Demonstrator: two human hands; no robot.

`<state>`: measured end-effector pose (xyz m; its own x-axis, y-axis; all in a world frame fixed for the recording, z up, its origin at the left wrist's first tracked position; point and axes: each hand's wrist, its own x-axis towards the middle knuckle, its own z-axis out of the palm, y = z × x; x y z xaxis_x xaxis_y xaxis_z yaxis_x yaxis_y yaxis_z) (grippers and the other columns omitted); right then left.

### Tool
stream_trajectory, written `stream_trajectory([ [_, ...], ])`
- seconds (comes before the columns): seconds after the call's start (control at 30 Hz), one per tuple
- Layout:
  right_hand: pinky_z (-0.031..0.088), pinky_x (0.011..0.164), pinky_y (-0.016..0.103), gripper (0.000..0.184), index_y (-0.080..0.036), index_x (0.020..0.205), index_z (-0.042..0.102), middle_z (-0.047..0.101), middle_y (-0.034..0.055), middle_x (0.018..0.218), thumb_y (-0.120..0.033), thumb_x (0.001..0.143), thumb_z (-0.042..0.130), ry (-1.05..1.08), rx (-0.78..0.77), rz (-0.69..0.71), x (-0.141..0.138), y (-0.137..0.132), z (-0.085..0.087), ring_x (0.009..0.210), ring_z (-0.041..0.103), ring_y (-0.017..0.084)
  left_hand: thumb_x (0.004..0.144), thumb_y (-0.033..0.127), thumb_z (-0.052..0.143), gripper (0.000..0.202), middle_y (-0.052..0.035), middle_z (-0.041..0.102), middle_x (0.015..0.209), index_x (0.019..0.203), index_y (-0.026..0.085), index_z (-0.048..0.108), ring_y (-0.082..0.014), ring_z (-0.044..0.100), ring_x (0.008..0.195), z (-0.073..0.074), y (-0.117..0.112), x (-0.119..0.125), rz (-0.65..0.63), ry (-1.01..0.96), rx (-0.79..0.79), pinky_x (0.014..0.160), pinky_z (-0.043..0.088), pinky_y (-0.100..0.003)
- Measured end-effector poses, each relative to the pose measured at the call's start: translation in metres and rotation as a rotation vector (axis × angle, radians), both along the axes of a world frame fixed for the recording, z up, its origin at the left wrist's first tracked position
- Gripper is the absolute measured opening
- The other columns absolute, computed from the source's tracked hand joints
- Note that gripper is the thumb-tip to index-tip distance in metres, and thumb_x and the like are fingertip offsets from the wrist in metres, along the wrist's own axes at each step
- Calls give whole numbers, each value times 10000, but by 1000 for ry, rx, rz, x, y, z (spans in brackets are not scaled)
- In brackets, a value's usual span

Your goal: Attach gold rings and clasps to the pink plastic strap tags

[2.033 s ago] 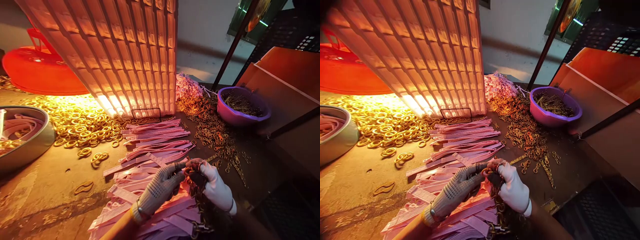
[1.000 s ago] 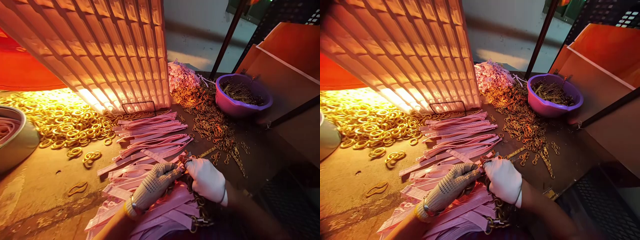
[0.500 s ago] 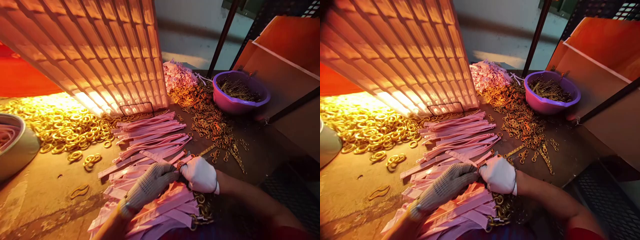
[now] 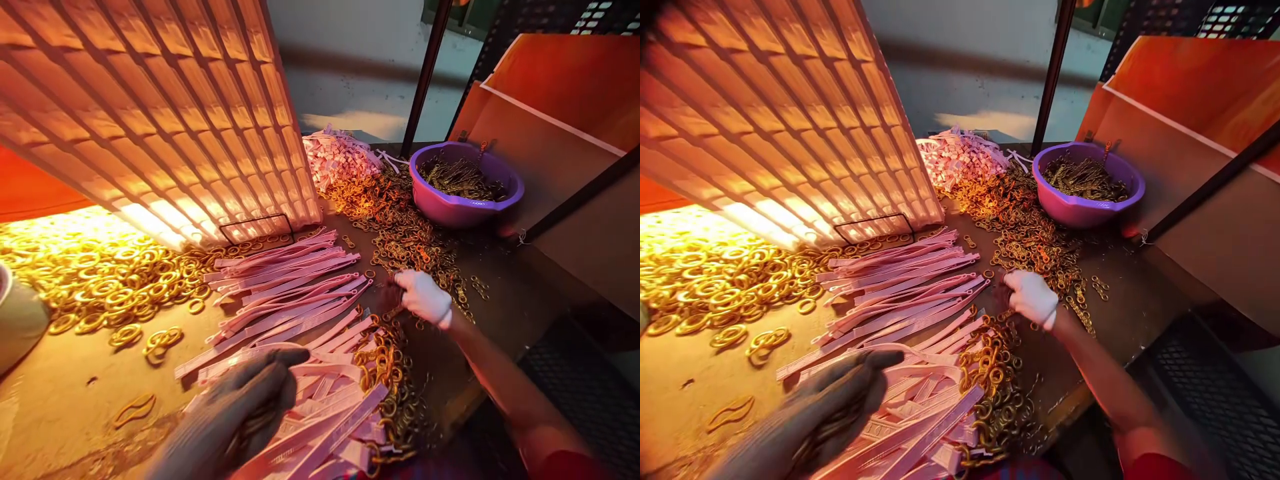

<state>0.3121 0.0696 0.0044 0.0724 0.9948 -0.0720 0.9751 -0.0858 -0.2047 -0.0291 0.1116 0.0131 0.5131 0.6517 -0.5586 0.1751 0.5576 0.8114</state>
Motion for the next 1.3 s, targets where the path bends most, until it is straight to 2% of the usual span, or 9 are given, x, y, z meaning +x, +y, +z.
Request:
stream_trajectory([
  [0.2,419,770,312,234,-74,989,680,643,205,1017,-19,831,516,-229,-6,-299,27,58,-51,979,595,282,845,530,649,533,-118,708,750,1152,96,698,-86,509,418,-16,8,58,34,-394,-451,304,284,-142],
  [0.4,439,774,322,238,-62,1000,664,641,219,1031,-26,831,501,-210,18,-423,35,62,-61,953,613,286,739,232,731,396,-88,693,753,1102,87,670,-84,561,492,-27,6,55,31,-385,-428,416,420,-140],
  [0.5,453,802,340,236,-41,1078,628,653,235,1047,-97,903,480,-151,74,-455,32,53,-55,973,618,293,732,265,764,338,-72,690,734,1013,124,641,-81,555,482,-31,1,55,27,-347,-368,421,418,-142],
  [0.6,482,812,304,263,-93,1171,584,686,166,1070,-173,985,414,-50,116,-376,12,33,-47,957,646,238,745,359,774,309,-59,683,722,889,141,610,-66,508,437,-34,-1,57,0,-313,-272,381,366,-147],
  [0.77,517,913,323,330,-177,1290,556,696,113,1156,-207,973,468,421,304,128,-52,-13,-24,1012,669,210,803,500,707,407,-20,608,630,880,101,670,-54,448,408,-36,-1,57,-87,-303,-146,359,294,-154],
  [0.87,485,1014,371,490,-201,1383,515,663,116,1250,-128,898,522,478,380,316,-82,-27,-7,1142,625,233,819,519,675,414,11,542,541,860,108,677,-55,393,379,-35,0,56,-95,-332,-118,348,245,-167],
  [1.0,477,1022,379,510,-217,1388,532,666,104,1235,-129,886,547,521,286,278,-96,-21,9,1138,614,238,794,555,694,444,19,488,475,698,127,623,-54,352,374,-36,0,56,-133,-304,-96,360,237,-181],
  [1.17,508,890,304,366,-201,1252,628,696,34,1010,-213,886,635,907,-27,335,-100,-2,8,907,620,179,765,606,712,471,13,513,521,710,151,603,-68,386,392,-43,-1,56,-117,-361,-139,376,273,-203],
  [1.3,499,739,252,353,-194,1217,605,623,-13,866,-306,888,665,1218,-10,85,-108,-1,-9,761,550,132,768,535,752,405,48,480,532,775,168,582,-49,339,396,-38,-5,59,-113,-420,-140,378,257,-184],
])
